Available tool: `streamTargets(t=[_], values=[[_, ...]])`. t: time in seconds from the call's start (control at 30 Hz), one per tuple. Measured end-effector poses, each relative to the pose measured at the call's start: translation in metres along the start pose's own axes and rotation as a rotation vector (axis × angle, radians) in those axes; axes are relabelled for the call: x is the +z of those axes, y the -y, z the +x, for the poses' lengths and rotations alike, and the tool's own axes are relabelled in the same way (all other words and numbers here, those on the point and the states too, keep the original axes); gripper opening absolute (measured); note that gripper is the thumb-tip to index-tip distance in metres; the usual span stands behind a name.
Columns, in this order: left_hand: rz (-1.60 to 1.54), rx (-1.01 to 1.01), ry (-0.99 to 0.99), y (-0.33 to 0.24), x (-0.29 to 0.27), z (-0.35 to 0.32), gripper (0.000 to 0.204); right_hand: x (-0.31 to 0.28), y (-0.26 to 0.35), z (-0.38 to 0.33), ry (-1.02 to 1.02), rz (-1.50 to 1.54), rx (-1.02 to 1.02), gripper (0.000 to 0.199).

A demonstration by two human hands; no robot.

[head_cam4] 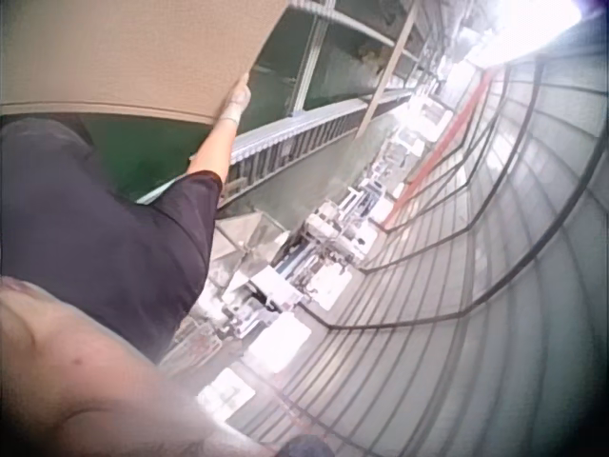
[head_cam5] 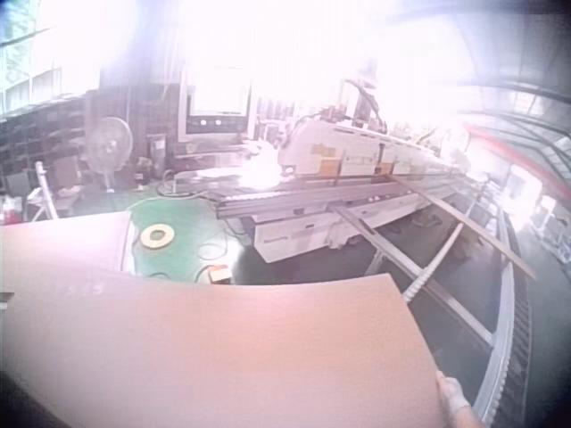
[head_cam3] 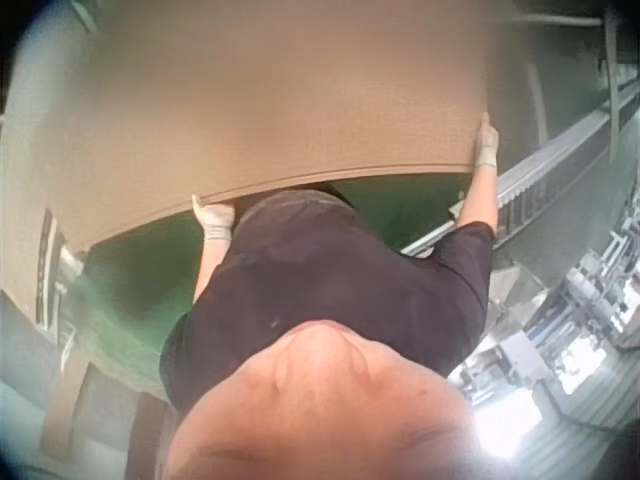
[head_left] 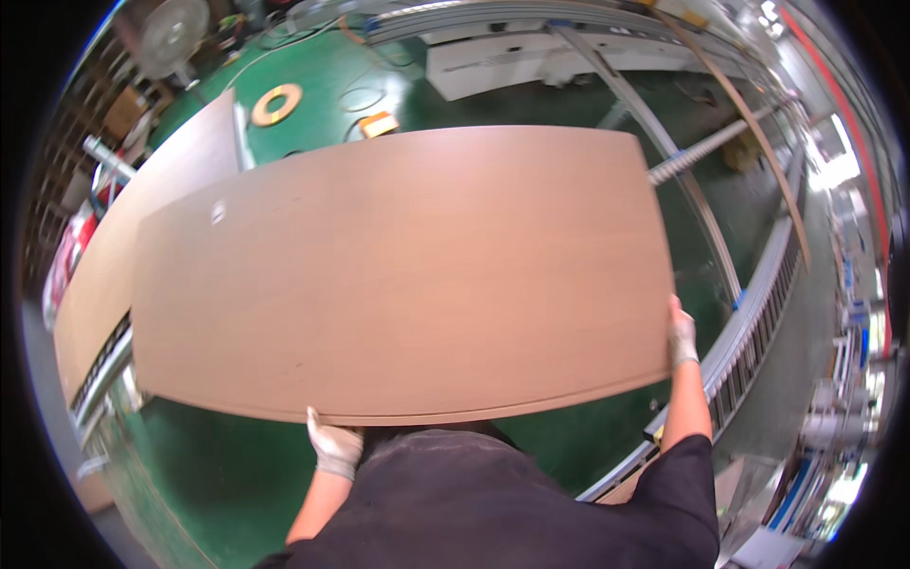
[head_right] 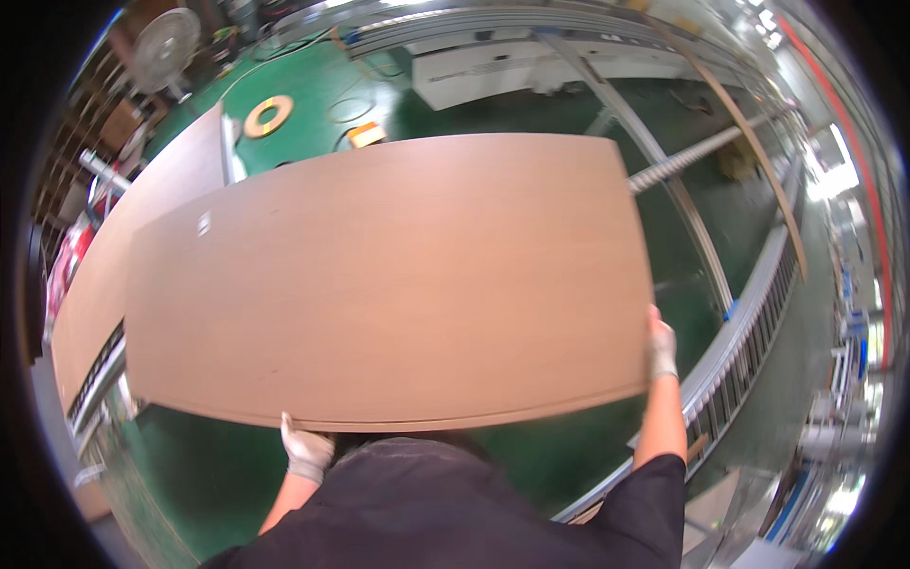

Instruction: The person uses an air duster to clean large wooden panels and then feeds individual panels into a piece of industrial machinery by hand.

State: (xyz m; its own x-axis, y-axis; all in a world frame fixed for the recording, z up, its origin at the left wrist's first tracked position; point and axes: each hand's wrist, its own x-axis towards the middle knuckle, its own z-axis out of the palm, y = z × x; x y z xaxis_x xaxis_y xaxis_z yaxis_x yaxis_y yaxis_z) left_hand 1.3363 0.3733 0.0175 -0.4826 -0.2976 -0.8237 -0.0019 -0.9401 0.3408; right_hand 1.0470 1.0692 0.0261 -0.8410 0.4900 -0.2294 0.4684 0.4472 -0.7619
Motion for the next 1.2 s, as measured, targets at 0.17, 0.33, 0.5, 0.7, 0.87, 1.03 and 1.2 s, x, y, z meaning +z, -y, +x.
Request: streamTargets(t=[0.17,0.33,0.5,0.7,0.87,1.03,1.2], values=[[-0.05,0.087,-0.171,-0.066,-0.021,0.041,0.068,-0.108,-0.072,0.054,-0.063,-0.14,-0.093,0.07],[-0.026,0.182,-0.248,-0.053,-0.041,0.076,0.066,-0.103,-0.047,0.056,-0.232,-0.629,0.091,0.073],[-0.101,0.13,-0.111,-0.058,-0.044,0.087,0.064,0.01,0.044,0.087,-0.684,-1.043,-0.55,0.061],[-0.211,-0.092,0.093,-0.096,-0.032,0.034,0.071,0.382,0.275,0.019,-0.251,-1.128,-1.008,0.059],[-0.309,0.115,0.044,-0.193,-0.082,0.075,0.08,0.526,0.406,-0.066,0.173,-1.004,-0.978,0.057],[-0.311,0.136,-0.092,-0.241,-0.093,0.127,0.063,0.538,0.428,-0.074,0.406,-0.982,-0.824,0.064],[-0.245,0.096,-0.06,-0.274,-0.056,0.147,0.061,0.504,0.459,-0.081,0.298,-0.998,-0.694,0.068]])
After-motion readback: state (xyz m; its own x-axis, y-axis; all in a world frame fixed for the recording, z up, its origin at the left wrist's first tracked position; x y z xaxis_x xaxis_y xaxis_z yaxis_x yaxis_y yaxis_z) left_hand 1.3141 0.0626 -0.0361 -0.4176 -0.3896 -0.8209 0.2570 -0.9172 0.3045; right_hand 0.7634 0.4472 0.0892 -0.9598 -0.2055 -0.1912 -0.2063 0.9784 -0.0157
